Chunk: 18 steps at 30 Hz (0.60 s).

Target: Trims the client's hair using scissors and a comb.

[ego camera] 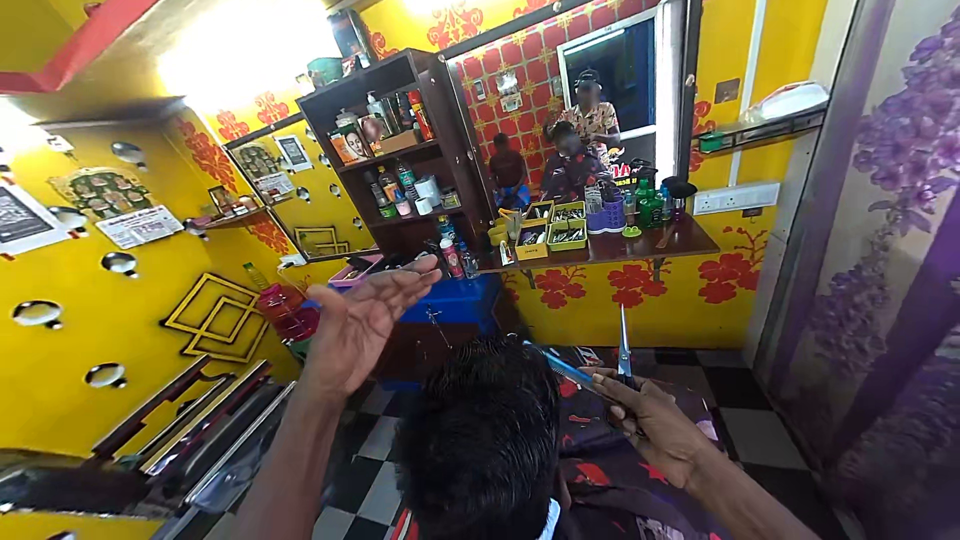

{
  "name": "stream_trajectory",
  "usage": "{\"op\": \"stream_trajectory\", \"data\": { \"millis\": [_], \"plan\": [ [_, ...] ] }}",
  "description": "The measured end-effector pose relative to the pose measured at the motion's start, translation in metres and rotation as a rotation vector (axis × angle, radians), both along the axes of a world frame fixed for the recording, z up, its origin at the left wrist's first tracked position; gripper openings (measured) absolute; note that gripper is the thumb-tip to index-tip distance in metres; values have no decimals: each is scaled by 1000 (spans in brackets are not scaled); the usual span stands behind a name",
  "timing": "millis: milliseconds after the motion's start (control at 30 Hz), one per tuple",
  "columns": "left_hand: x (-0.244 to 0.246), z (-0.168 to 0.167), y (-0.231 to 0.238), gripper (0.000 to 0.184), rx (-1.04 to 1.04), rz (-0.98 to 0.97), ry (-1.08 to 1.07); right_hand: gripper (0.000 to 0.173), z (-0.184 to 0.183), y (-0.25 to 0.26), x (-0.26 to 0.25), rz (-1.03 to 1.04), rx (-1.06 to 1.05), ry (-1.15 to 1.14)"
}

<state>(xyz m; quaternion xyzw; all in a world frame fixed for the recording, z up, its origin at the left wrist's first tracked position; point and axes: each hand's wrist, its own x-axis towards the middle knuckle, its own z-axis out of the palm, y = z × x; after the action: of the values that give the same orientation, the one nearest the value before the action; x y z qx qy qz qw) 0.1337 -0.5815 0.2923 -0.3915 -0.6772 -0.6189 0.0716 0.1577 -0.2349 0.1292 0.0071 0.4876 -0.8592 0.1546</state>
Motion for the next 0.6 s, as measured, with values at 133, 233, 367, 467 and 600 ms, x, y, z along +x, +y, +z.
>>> {"op": "stream_trajectory", "data": {
  "millis": [133, 233, 367, 467, 600],
  "plan": [
    [-46, -68, -8, 114, -66, -17, -452, 18, 18, -4, 13, 85, -57, 23],
    [-48, -93, 4, 107, -257, -83, -458, 19, 40, -5, 24, 104, -33, 100],
    [-33, -71, 34, 17, -112, 131, -588, 23, 61, -4, 35, 146, -107, 200],
    [-45, -73, 27, 56, -140, -99, -493, 27, 75, -3, 36, 125, -151, 252],
    [-35, -49, 45, 84, -183, -184, -416, 24, 79, -1, 27, -50, -185, 267]
  ]
}}
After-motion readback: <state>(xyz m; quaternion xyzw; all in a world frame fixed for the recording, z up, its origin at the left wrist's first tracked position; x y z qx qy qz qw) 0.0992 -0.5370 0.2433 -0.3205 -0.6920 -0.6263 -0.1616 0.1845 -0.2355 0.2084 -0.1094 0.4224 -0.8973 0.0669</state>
